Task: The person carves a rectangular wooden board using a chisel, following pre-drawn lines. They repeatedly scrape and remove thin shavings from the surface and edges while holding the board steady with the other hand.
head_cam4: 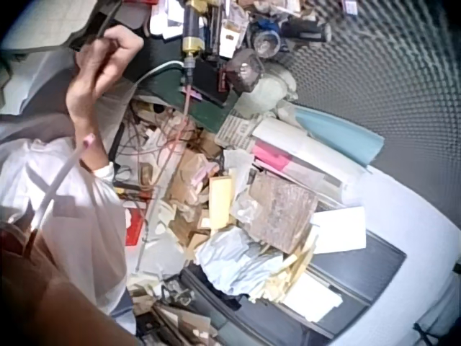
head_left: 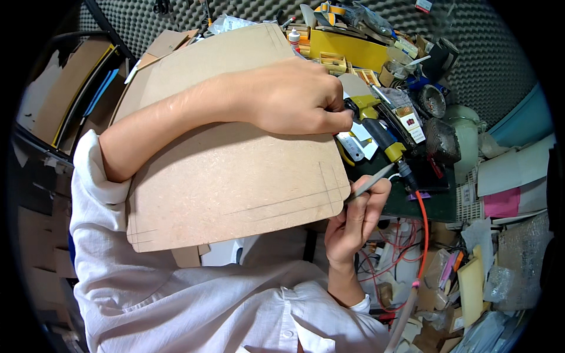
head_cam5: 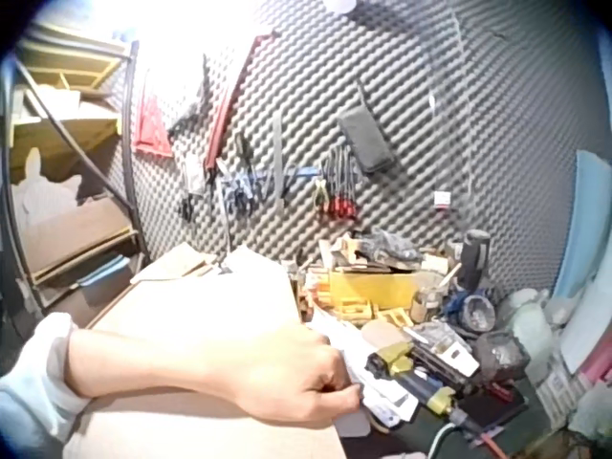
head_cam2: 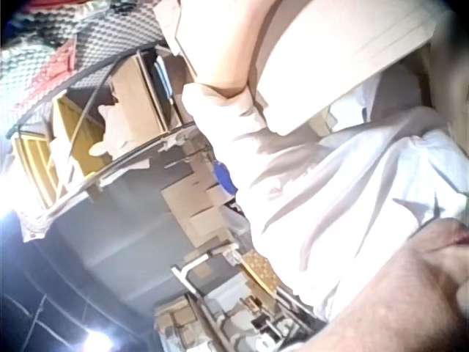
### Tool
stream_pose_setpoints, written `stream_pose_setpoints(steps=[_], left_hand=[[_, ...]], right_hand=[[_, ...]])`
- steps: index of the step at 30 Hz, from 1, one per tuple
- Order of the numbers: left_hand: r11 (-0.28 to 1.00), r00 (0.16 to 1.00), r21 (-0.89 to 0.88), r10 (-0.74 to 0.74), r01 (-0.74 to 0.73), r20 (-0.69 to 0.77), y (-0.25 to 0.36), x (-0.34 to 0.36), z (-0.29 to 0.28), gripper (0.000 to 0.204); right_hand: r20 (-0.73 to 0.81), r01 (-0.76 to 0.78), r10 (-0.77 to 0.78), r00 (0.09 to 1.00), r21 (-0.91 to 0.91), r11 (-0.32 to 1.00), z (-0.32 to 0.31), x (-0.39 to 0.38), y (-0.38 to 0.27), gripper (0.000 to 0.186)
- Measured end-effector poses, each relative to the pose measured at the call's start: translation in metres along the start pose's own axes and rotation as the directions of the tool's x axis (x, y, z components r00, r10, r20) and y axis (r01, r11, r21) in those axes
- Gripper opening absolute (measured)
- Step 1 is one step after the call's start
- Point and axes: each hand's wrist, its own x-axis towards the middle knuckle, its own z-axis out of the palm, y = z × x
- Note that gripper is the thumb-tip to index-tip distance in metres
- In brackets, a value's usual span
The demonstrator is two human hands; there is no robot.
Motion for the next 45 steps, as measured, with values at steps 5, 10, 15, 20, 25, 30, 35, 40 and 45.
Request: stream_pose_setpoints(steps=[5,10,15,20,25,30,35,40,45], left_hand=[[1.0,1.0,-0.012,-0.002,0.002,0.003,0.001,0.001,-0.001,0.042],[1.0,1.0,-0.008,-0.011,0.011,-0.009,0.001,0.0,0.0,0.041],[1.0,0.999,0.003,-0.022,0.022,-0.03,0.0,-0.001,0.001,0.039],[1.0,0.997,0.013,0.027,-0.026,-0.068,0.0,-0.002,0.003,0.038],[0.999,0.999,-0.005,-0.038,0.038,-0.001,0.001,-0.001,0.001,0.039],[0.997,0.997,-0.028,-0.075,0.075,0.002,0.003,-0.001,0.0,0.04],[1.0,0.999,-0.018,-0.017,0.016,-0.043,0.001,-0.001,0.002,0.041],[1.0,0.999,0.009,-0.001,0.001,-0.051,0.0,-0.002,0.003,0.042],[0.997,0.997,0.043,0.067,-0.065,-0.048,0.0,-0.001,0.001,0.043]], right_hand=[[0.035,0.019,-0.014,0.999,-0.138,0.99,0.002,-0.003,-0.005,0.021],[0.057,0.088,-0.084,0.995,-0.067,0.994,0.001,-0.001,-0.001,0.019],[0.105,0.095,-0.089,0.991,-0.053,0.994,-0.003,0.001,-0.004,0.015],[0.061,0.069,-0.059,0.996,-0.181,0.981,-0.003,0.003,-0.003,0.017],[0.105,0.209,-0.199,0.974,-0.094,0.973,-0.001,0.0,0.0,0.016],[0.037,0.312,-0.316,0.948,-0.306,0.9,0.0,-0.006,0.005,0.019],[-0.046,0.22,-0.241,0.969,-0.277,0.935,0.0,-0.009,0.009,0.017],[0.037,0.27,-0.271,0.962,-0.301,0.915,0.004,-0.005,0.004,0.012],[-0.04,0.173,-0.195,0.98,-0.315,0.933,0.004,0.006,0.001,0.01]])
